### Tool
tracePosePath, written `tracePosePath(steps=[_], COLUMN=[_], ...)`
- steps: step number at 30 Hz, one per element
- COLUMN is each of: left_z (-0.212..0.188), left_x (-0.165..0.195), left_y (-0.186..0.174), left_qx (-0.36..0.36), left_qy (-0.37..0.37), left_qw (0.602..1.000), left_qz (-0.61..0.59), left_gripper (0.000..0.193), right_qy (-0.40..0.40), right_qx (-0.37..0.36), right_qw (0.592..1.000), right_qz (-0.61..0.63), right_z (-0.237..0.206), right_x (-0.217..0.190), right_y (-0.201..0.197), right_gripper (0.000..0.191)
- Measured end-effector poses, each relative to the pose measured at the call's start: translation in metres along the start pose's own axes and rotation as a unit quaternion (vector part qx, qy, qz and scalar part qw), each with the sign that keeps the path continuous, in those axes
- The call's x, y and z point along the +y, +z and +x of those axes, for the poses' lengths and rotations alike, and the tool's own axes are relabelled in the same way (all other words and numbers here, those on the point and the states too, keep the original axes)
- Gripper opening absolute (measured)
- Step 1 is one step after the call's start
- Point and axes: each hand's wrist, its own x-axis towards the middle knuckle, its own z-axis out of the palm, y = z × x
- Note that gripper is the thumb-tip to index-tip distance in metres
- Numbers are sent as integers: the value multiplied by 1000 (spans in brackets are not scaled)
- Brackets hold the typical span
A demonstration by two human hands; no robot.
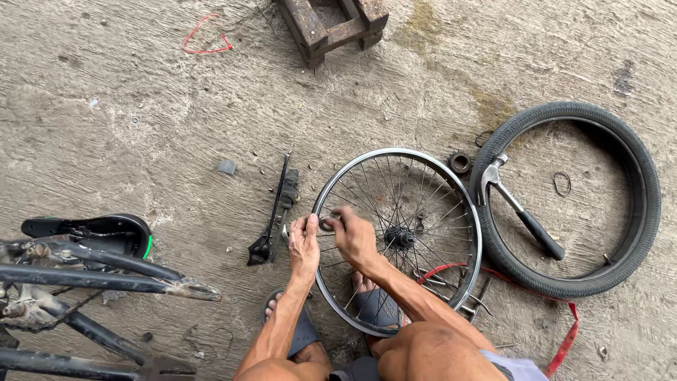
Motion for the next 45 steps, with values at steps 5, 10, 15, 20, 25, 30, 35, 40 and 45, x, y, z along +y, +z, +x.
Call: tracePosePath(steps=[5,10,15,20,25,30,35,40,45], left_z=[2,11,18,15,10,12,10,12,11], left_x=[10,24,31,33,33,31,33,39,42], left_y=[-6,-9,-8,-6,-5,-7,-5,-5,-9], left_qx=[-53,-115,-92,-75,-50,-84,-81,-55,-64], left_qy=[-86,-111,-104,-160,-167,-154,-151,-147,-156], left_qw=[993,952,973,972,977,965,956,963,962], left_qz=[-62,-261,-186,-152,-124,-197,-237,-219,-215], left_gripper=[56,48,51,55,55,53,47,40,46], right_qy=[28,-126,-154,-167,2,-162,-149,-101,-148], right_qx=[-15,-73,-16,-79,-87,-132,-51,-103,-96], right_qw=[999,980,987,972,992,971,988,984,984], right_qz=[-32,-135,-53,-145,-95,-114,-2,-109,-9], right_z=[6,-6,-4,-5,7,1,-1,5,-1], right_x=[1,8,10,12,12,15,21,27,25], right_y=[-6,-13,-18,-22,-12,-24,-19,-19,-27], right_gripper=[19,25,41,29,26,32,38,22,43])
